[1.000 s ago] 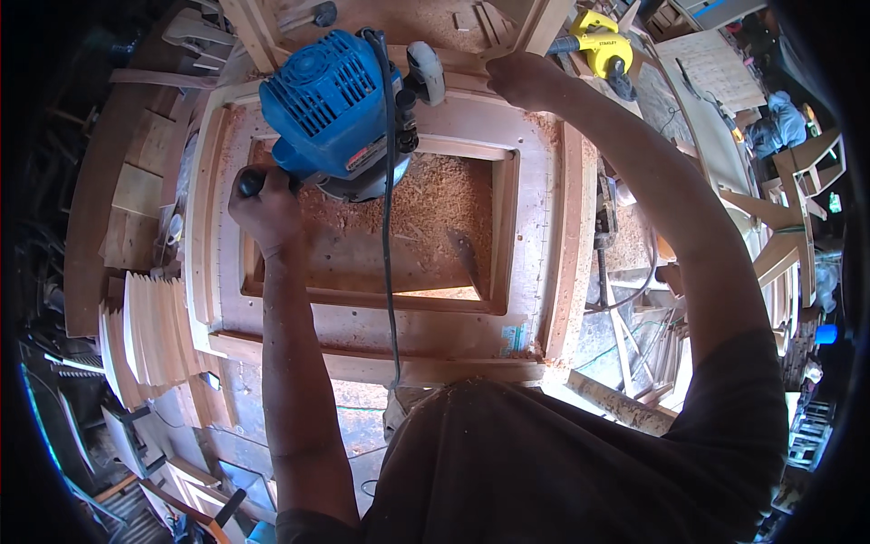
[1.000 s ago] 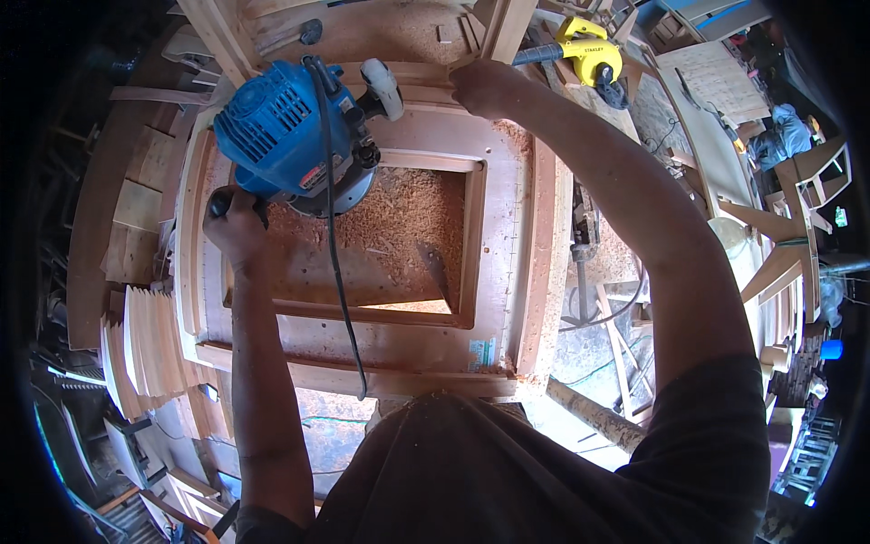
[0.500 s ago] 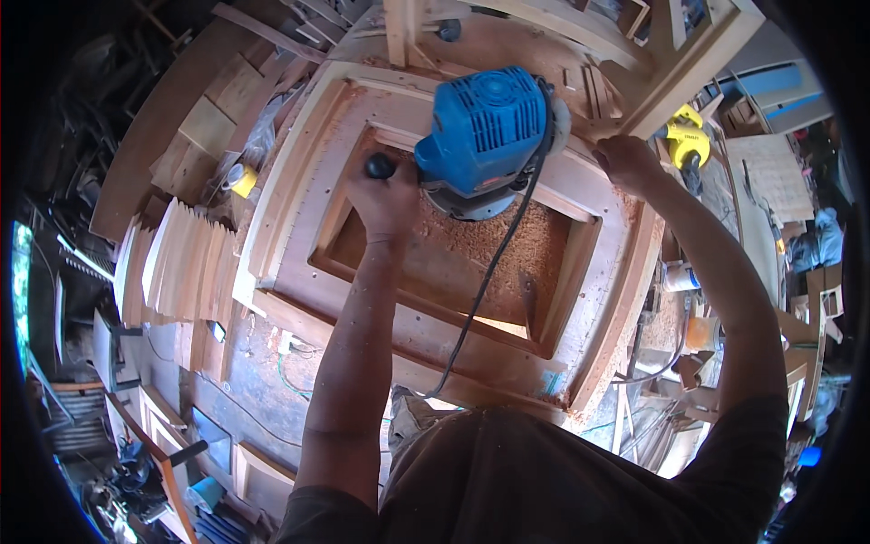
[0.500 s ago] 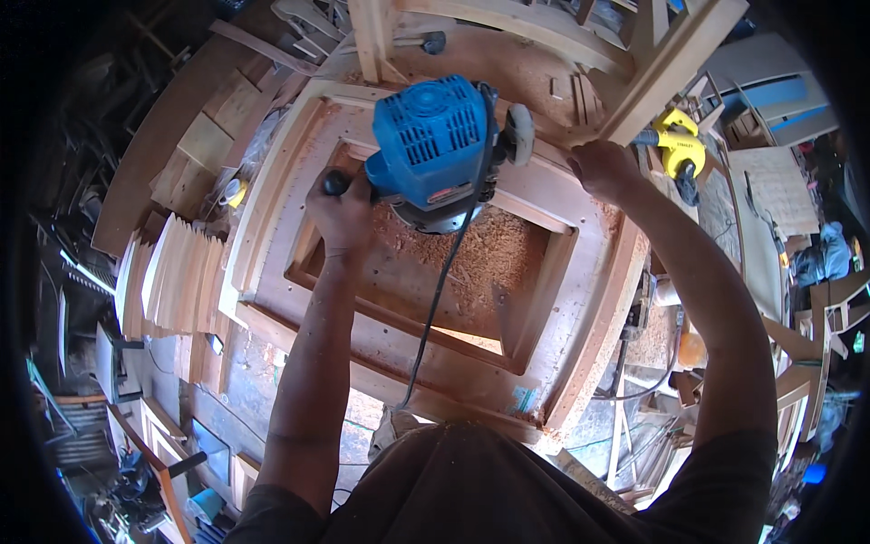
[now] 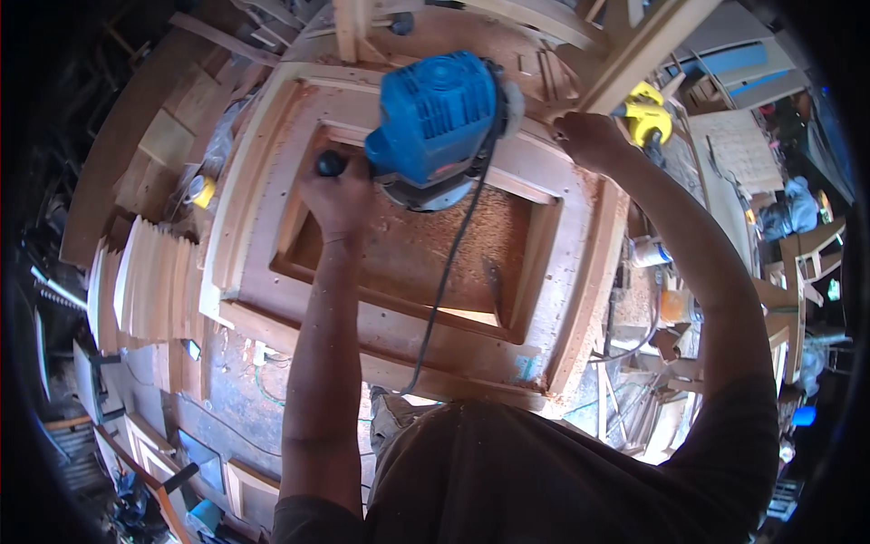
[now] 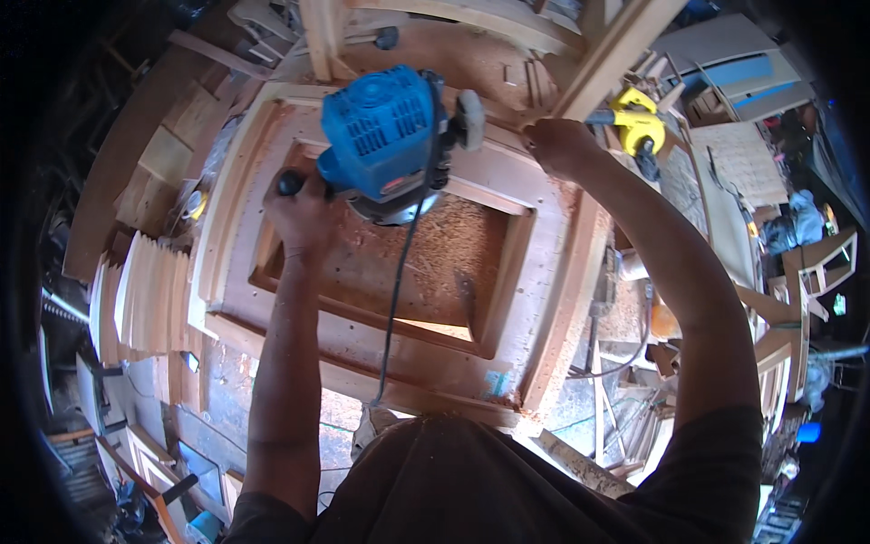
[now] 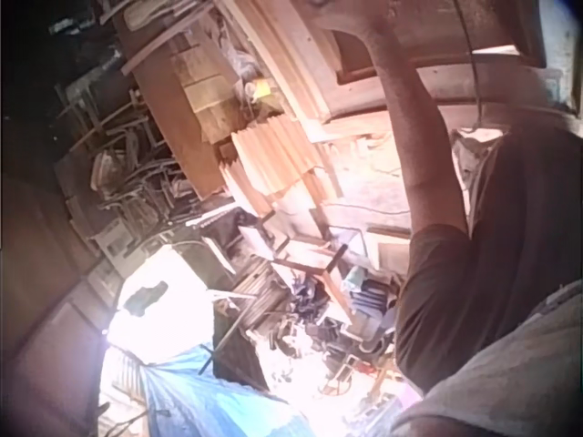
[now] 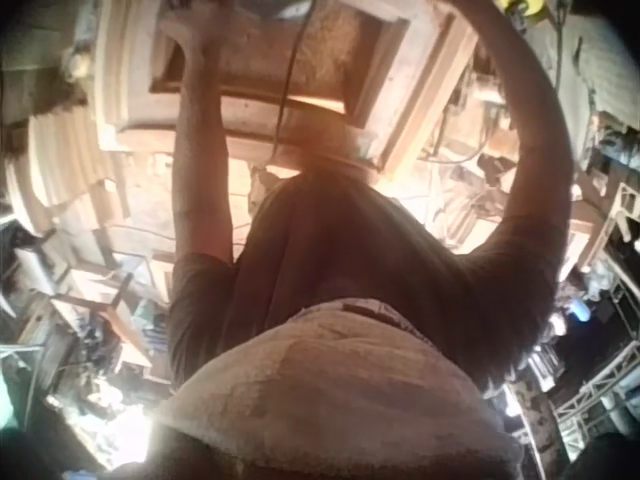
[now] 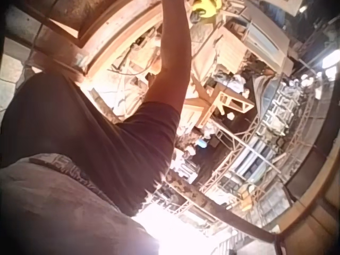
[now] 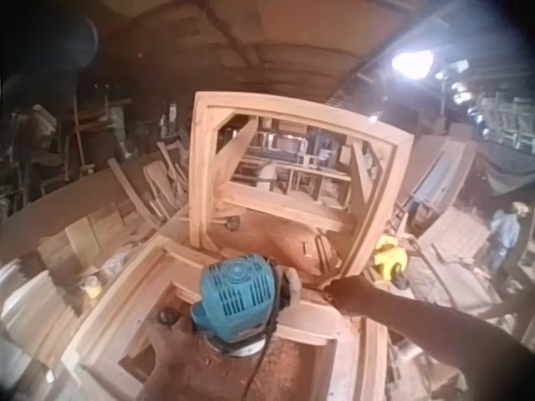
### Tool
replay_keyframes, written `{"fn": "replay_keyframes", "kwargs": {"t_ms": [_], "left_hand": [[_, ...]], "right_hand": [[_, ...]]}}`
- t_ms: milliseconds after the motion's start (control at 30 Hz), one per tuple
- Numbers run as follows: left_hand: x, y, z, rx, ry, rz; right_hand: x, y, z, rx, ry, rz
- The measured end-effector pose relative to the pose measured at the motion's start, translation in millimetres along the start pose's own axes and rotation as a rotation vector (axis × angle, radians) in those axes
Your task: Routing the inner edges of a wooden furniture frame using a plunge router.
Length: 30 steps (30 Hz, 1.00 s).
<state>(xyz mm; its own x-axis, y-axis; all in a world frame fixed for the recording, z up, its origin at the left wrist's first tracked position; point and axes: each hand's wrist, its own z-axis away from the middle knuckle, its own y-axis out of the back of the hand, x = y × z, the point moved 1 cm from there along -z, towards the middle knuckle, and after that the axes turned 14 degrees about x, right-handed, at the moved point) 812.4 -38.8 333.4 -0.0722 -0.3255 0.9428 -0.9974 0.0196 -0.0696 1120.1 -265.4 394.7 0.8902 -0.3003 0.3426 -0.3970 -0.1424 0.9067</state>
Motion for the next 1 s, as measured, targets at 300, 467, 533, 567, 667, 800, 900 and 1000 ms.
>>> {"fn": "replay_keyframes", "kwargs": {"t_ms": [300,467,533,567,667,800,900,1000], "left_hand": [[0,-1,2,0.000,-0.018,0.027],[2,0,3,0.023,-0.043,-0.012],[2,0,3,0.020,-0.061,-0.022],[3,0,4,0.017,-0.071,-0.027],[3,1,5,0.014,-0.075,-0.047],[8,2,4,0.008,-0.070,-0.078],[9,1,4,0.010,-0.084,-0.092],[10,1,5,0.013,-0.078,-0.095]], "right_hand": [[6,-3,-11,-0.077,0.161,0.041],[1,-1,-15,-0.190,0.029,0.031],[2,-6,-14,-0.211,-0.078,-0.025],[3,-8,-13,-0.221,-0.133,-0.053],[1,-5,-15,-0.256,-0.246,-0.111],[-3,10,-16,-0.318,-0.435,-0.191],[-3,8,-22,-0.319,-0.432,-0.166],[-4,5,-23,-0.323,-0.419,-0.139]]}}
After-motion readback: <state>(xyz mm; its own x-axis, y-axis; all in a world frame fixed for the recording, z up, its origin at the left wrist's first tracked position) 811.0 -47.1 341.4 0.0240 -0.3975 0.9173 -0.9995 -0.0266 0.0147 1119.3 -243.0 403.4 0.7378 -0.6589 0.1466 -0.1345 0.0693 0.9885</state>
